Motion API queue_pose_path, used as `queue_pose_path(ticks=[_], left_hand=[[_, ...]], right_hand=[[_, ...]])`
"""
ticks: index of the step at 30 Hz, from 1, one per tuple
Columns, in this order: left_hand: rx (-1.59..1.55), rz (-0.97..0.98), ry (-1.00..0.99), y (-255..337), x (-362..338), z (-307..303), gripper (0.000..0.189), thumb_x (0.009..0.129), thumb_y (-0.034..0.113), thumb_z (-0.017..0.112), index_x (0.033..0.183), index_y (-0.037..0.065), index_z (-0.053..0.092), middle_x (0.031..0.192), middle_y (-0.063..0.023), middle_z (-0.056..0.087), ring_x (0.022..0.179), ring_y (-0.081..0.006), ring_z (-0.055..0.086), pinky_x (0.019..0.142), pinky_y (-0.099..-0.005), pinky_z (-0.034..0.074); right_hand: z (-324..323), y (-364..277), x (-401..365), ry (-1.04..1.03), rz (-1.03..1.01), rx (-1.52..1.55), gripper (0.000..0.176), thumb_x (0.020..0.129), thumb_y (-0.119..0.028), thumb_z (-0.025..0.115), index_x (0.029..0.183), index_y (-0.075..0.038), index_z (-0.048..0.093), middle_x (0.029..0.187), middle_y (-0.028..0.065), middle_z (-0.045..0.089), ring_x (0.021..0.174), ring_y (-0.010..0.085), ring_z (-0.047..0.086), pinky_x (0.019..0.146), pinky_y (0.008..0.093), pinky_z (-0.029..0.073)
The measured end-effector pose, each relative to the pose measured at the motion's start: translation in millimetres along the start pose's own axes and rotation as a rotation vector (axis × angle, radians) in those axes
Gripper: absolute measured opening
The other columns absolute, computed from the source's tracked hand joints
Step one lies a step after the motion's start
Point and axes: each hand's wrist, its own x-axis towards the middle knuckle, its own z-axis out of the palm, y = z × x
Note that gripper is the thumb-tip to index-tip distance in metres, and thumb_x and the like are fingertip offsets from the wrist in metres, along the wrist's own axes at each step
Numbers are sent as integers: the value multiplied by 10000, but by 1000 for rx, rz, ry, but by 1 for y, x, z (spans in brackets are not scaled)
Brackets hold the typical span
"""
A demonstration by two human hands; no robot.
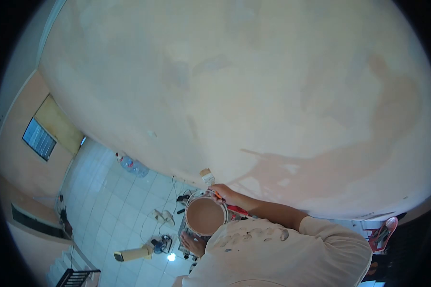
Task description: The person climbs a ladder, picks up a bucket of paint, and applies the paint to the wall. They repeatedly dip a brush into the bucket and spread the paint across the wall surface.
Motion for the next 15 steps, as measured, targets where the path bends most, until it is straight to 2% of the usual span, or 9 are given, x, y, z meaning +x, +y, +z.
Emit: queue_pose_path(ticks=[1, 4, 5, 6, 7, 8, 11, 13, 15], left_hand=[[62, 20, -53, 1, -2, -2, 447, 1006, 262, 524, 1395, 42, 534, 1492, -199, 490, 1434, -382, 398, 1185, -547, 250], [164, 73, 70, 10, -5, -8, 421, 1001, 247, 527, 1374, 53, 549, 1527, -208, 446, 1468, -419, 326, 1191, -546, 238], [150, 41, 34, 14, -7, -11, 425, 997, 246, 530, 1371, 45, 551, 1546, -214, 421, 1477, -435, 298, 1192, -548, 235], [-22, 54, -46, 8, -6, -15, 431, 994, 243, 535, 1375, 43, 549, 1559, -216, 406, 1482, -419, 298, 1200, -545, 219], [-33, 16, -97, 7, -8, -13, 426, 987, 235, 546, 1369, 44, 551, 1559, -213, 407, 1483, -404, 304, 1206, -542, 206], [59, 49, -41, 21, -6, -24, 430, 990, 235, 549, 1371, 36, 544, 1541, -206, 432, 1476, -384, 325, 1211, -529, 199], [141, 8, -50, 32, -1, -31, 434, 1001, 238, 540, 1385, 37, 531, 1524, -200, 453, 1473, -369, 338, 1212, -524, 197], [-72, -51, -58, 29, 0, -28, 436, 1012, 248, 530, 1397, 45, 524, 1523, -200, 456, 1478, -352, 336, 1213, -524, 192], [-68, -53, -46, 26, 0, -29, 452, 1014, 257, 528, 1420, 59, 506, 1524, -188, 457, 1481, -347, 329, 1212, -529, 192]], right_hand=[[-2, 1, 0, -8, -14, 3, 370, 1044, -353, 463, 1049, -5, 591, 557, 61, 519, 341, 125, 385, 345, 290, 259], [0, -3, -8, 76, -45, -106, 367, 1024, -363, 509, 1033, -12, 615, 593, 55, 551, 365, 112, 420, 341, 273, 277], [0, -5, -11, 91, -43, -144, 362, 1016, -363, 526, 1030, -14, 621, 605, 51, 561, 371, 105, 427, 341, 265, 281], [4, -9, -19, 96, -32, -166, 352, 1014, -353, 529, 1026, -15, 625, 612, 47, 561, 377, 98, 424, 344, 256, 285], [8, -15, -27, 101, -22, -188, 342, 1012, -343, 531, 1022, -15, 628, 619, 43, 562, 383, 91, 422, 347, 247, 290], [9, -18, -32, 66, -35, -179, 312, 1014, -317, 532, 1024, -21, 628, 617, 25, 536, 398, 80, 413, 356, 237, 285], [8, -20, -33, 49, -37, -165, 274, 1015, -286, 536, 1035, -27, 622, 616, -2, 495, 419, 62, 392, 373, 222, 280], [7, -20, -34, 72, -26, -160, 267, 1015, -281, 538, 1045, -28, 616, 617, -11, 479, 425, 56, 380, 380, 217, 280], [8, -20, -35, 76, -78, -148, 256, 1017, -275, 539, 1062, -30, 598, 626, -19, 469, 432, 50, 365, 387, 215, 278]])
